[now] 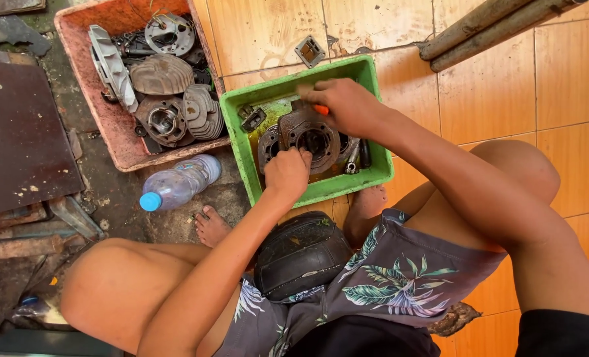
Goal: A person is cleaning a motorcycle cylinder block using a small brush and solvent in a green plastic tray.
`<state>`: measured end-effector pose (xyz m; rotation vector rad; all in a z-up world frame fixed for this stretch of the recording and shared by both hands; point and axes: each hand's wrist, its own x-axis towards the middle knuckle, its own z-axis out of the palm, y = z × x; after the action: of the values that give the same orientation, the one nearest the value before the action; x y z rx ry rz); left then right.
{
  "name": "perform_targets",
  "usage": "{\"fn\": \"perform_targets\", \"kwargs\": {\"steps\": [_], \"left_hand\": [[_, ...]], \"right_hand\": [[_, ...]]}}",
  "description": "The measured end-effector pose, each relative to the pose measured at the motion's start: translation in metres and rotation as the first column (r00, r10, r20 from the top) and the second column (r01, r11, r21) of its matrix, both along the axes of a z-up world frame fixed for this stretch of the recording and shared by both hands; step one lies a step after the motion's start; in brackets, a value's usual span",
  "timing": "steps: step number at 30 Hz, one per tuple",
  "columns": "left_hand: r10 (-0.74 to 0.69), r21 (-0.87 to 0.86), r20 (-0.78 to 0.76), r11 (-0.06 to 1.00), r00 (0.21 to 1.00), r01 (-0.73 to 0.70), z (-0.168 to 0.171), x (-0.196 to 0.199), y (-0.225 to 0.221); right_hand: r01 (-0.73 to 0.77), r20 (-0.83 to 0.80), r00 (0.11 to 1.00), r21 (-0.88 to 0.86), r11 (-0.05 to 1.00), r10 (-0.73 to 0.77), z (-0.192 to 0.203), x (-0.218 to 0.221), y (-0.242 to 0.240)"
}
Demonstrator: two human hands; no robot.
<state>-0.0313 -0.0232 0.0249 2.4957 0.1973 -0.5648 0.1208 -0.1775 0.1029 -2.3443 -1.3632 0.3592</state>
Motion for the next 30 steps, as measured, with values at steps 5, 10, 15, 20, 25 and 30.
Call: {"fn": "perform_targets", "kwargs": {"steps": [5,10,15,20,25,30], "left_hand": [[-0.006,0.019,0.02,1.0,1.0,0.006,-0.005,0.002,-0.002],[0.005,0.013,0.029,1.0,1.0,-0.006,-0.004,0.001,0.0],[-0.008,0.01,0.028,1.0,1.0,0.008,-0.011,0.001,0.001],[0.006,0.053,0.06,0.999,0.998,-0.01,-0.007,0.0,-0.001],[-0.023,0.036,0.049,0.999,0.999,0.021,-0.008,-0.002,-0.001],[-0.003,0.02,0.032,1.0,0.999,0.002,-0.004,0.0,-0.002]], "right_hand": [[0.148,-0.284,0.952,0.105,0.983,-0.113,0.025,-0.006,0.01],[0.055,0.155,0.985,0.136,0.989,-0.076,0.003,0.001,0.002],[0.158,-0.26,0.956,0.074,0.985,-0.134,0.02,-0.001,0.008],[0.191,-0.232,0.962,0.208,0.959,-0.141,0.028,-0.005,0.007],[0.085,0.045,0.995,0.093,0.992,-0.09,-0.002,-0.003,0.003],[0.319,-0.456,0.866,0.184,0.93,-0.207,0.019,-0.017,0.014]]}}
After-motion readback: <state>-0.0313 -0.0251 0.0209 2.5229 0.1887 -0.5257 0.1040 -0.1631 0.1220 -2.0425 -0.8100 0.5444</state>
